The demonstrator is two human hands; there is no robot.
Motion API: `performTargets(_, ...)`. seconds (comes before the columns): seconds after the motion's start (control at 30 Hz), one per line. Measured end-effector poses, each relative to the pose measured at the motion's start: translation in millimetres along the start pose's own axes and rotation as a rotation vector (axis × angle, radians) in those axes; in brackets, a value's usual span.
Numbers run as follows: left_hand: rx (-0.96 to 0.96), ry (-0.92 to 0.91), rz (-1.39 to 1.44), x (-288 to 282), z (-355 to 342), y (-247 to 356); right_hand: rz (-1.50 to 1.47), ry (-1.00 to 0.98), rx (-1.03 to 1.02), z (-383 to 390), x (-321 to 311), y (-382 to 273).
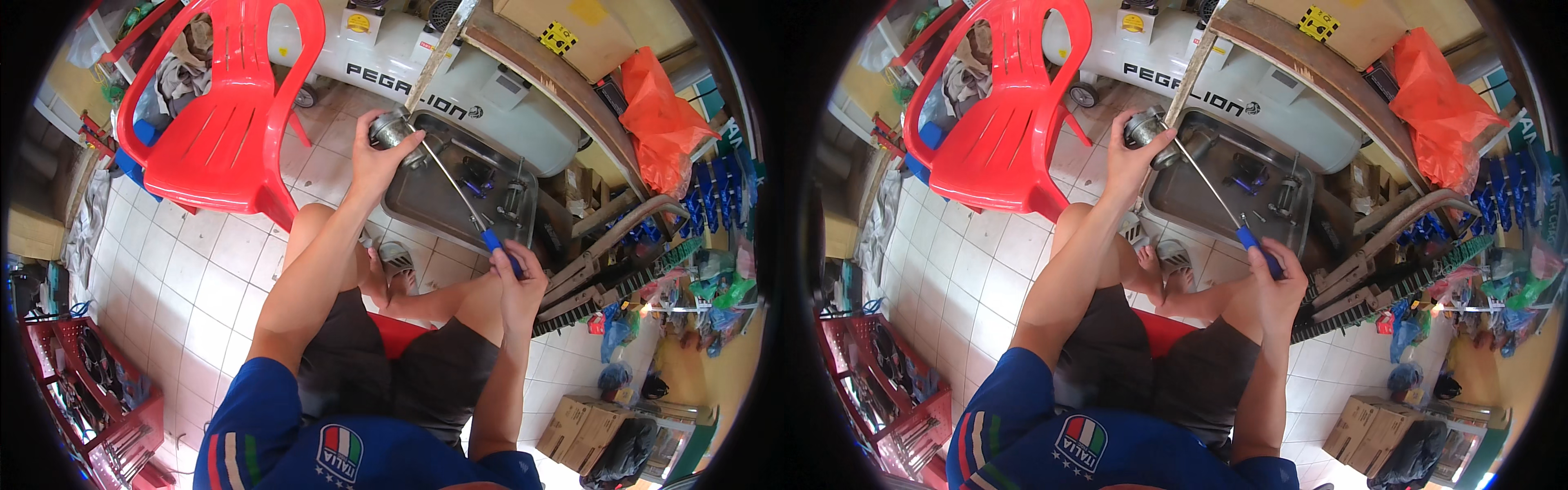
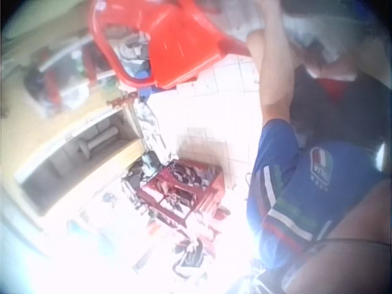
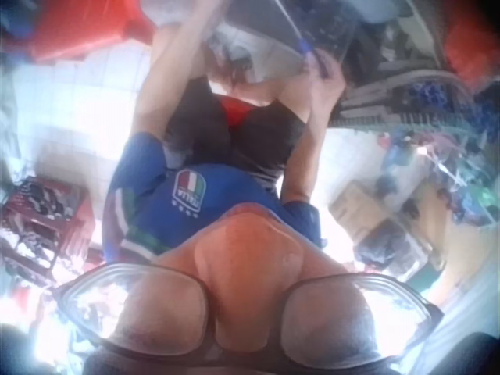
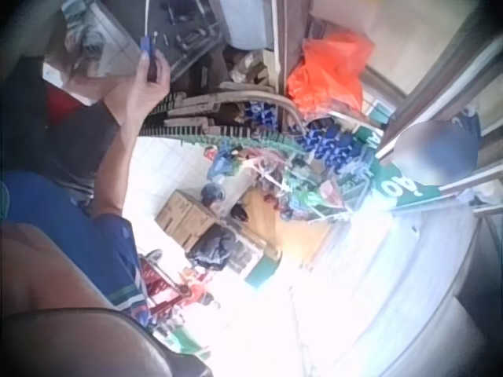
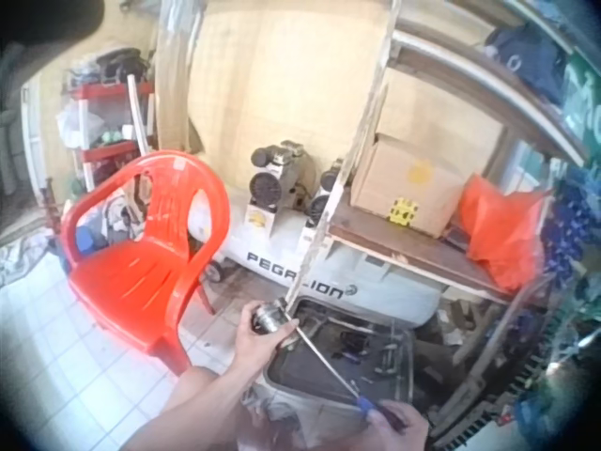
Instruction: The person disassembles a motorcycle starter motor by removing the long bolts with a screwdriver, pulling the casing apart to reveal the internal components, and then reassembling the parts.
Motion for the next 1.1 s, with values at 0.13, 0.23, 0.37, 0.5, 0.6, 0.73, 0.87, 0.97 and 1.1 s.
performTargets(0.13, 0.008, -0.019, -0.024, 1.6, 1.0, -12.2, -0.280, 0.018, 0.402, 2.0, 2.2, -2.3)
performTargets(0.23, 0.009, 0.035, -0.076, -2.5, -4.2, -19.6, -0.241, -0.073, 0.159, 6.4, -1.1, -2.0)
performTargets(0.37, -0.090, 0.026, -0.001, -1.0, -1.0, -18.4, -0.097, -0.139, -0.011, 0.4, 0.0, -8.6)
performTargets(0.5, -0.102, 0.025, 0.013, 4.0, 0.6, -9.0, -0.190, 0.004, 0.246, -3.9, 3.5, 2.0)
performTargets(0.6, -0.051, 0.027, -0.006, 5.0, 1.6, 7.1, -0.490, -0.100, 0.416, -1.0, 4.2, 12.9)
performTargets(0.73, -0.009, 0.035, 0.008, -4.8, -0.9, 11.2, -0.180, -0.264, 0.171, 7.2, -1.1, 12.3)
performTargets(0.87, -0.033, 0.043, 0.023, -7.1, -0.5, 7.9, -0.103, -0.020, -0.131, 4.7, 3.7, 8.2)
performTargets(0.97, -0.027, 0.039, -0.017, -4.0, -0.3, 2.2, -0.228, 0.042, 0.224, 5.2, -0.5, 16.6)
performTargets(1.1, -0.006, 0.040, -0.010, -1.3, -1.9, -6.1, -0.201, -0.110, 0.305, 10.9, -1.5, 20.2)
Point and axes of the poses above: each hand's wrist, its own z-axis away from the middle knuckle, its own x-axis out of the palm, y = z × x, the point moved 4 cm from there along -z, towards the middle knuckle, and after that the axes turned 4 degrees about -z, right-handed, at the moved point
